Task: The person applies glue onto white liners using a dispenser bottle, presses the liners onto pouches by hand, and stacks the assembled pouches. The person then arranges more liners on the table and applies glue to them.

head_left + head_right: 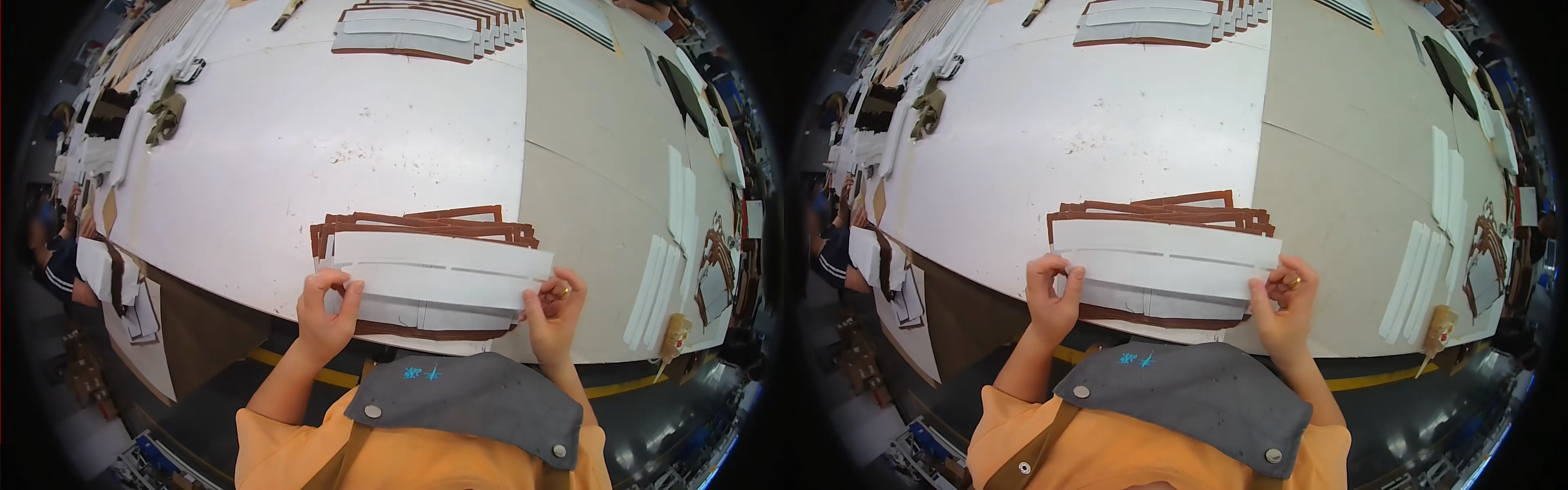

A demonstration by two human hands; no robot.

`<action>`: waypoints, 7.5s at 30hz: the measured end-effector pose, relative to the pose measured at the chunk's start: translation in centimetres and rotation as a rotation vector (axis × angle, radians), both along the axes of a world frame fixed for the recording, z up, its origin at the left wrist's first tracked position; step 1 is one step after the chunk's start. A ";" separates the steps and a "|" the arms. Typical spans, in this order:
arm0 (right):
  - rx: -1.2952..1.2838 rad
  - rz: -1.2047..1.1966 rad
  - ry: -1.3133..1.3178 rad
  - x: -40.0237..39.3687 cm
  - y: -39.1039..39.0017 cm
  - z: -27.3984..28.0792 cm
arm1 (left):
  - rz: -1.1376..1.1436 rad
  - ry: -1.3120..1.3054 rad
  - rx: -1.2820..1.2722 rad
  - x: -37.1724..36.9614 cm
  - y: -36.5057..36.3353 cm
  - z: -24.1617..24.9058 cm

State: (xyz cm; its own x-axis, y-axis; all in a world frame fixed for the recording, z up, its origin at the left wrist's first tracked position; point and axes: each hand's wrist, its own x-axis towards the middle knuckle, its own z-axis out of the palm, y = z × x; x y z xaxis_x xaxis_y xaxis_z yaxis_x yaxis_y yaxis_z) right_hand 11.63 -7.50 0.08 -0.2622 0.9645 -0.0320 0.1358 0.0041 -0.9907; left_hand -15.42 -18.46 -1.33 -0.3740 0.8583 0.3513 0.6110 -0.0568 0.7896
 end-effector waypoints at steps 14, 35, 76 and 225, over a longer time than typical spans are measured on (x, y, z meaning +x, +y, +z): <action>-0.014 0.102 -0.196 -0.7 0.1 -1.3 | -0.004 0.084 -0.222 -0.3 0.4 1.5; 0.095 0.147 -0.346 -1.4 0.7 -0.5 | -0.014 0.134 -0.442 -0.5 0.8 2.6; 0.698 0.580 -0.750 -6.0 0.9 0.8 | -0.318 0.456 -0.188 1.8 3.4 2.2; 0.284 -0.016 -0.339 -21.4 36.0 -4.4 | 0.324 0.248 -0.096 -22.1 37.6 -4.1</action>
State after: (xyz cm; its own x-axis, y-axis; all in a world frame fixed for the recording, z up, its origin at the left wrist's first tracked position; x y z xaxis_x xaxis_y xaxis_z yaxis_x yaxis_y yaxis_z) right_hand -9.78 28.49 -4.37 -0.2677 0.9512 0.1535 0.4552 0.2652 -0.8500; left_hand -37.49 19.10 -5.47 -0.5443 0.7435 0.3886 0.7573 0.2363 0.6088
